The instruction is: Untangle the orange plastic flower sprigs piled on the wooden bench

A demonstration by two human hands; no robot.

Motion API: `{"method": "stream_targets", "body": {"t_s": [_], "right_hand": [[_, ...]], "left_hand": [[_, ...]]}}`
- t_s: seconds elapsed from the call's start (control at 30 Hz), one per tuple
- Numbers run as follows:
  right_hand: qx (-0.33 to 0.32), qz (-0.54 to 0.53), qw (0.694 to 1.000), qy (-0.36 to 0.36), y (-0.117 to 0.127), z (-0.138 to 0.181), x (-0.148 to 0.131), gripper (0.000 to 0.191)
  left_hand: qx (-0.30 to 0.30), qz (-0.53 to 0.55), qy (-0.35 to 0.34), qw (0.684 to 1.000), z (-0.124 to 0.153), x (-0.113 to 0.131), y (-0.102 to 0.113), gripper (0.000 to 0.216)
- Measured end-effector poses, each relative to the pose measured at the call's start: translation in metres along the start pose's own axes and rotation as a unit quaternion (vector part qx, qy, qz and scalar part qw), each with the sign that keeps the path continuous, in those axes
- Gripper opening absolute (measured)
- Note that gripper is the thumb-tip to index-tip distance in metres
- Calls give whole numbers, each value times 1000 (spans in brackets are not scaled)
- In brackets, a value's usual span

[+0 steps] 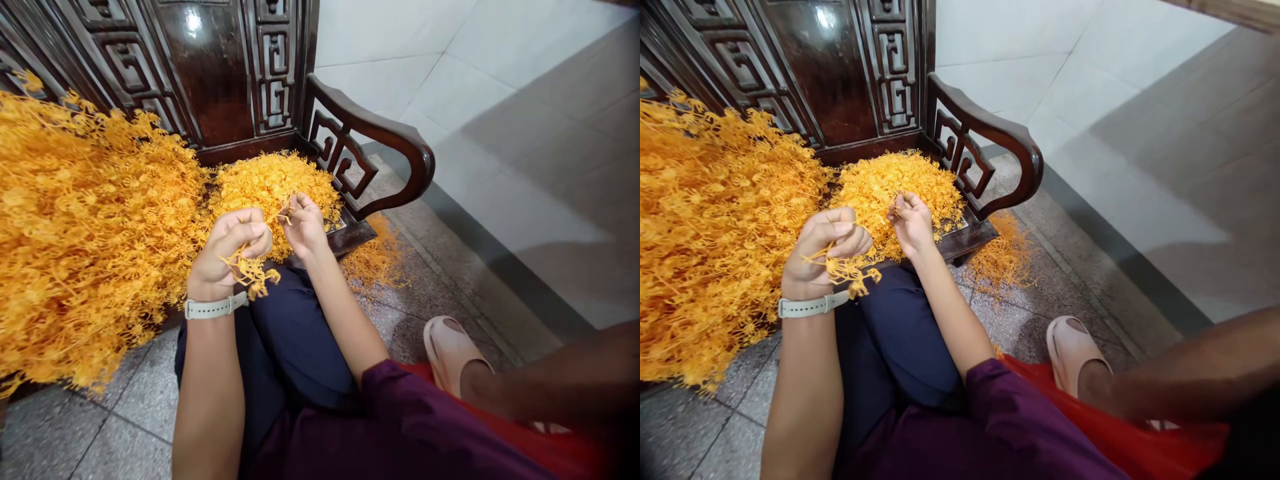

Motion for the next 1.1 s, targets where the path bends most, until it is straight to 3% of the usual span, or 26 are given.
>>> {"method": "stream_targets", "body": {"t_s": [0.17,0.27,0.33,0.4,0.47,0.6,0.7,0.8,0.93,1.0,1.1], "right_hand": [[43,57,994,79,0,-39,9,18],[129,101,980,109,19,-76,9,12],[167,118,973,107,35,-92,4,11],[140,133,973,129,46,-96,-4,8],[69,172,968,166,49,-89,-10,10],[-55,272,943,184,37,-67,-9,24],[-67,315,926,197,30,-61,-7,35],[-87,335,908,238,25,-59,-8,19],[-116,360,891,253,15,-41,-12,13],[-125,339,902,235,7,-22,-15,16],[-154,242,950,125,-11,16,-16,34]], "left_hand": [[47,-142,13,989,1,-5,2,38],[2,-80,-57,995,17,7,-5,44],[20,-35,-83,996,29,16,-1,46],[91,-32,-61,994,35,21,10,45],[142,-27,-41,989,37,25,23,43],[179,-13,-54,982,34,27,40,38],[224,-42,-49,972,33,23,43,29],[272,-74,-45,958,30,19,44,24],[335,-105,-83,933,24,19,48,26],[359,-117,-96,921,21,18,50,29],[395,-126,-107,903,17,15,53,32]]}}
Point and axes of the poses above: each hand's wrist, its own z-axis away from the middle knuckle, its own y-axis out of the back of the hand, x = y × z, the point moved 4 cm from there along -z, towards the middle knuckle, and after that the axes turned 14 degrees about y, right-handed, at the moved point
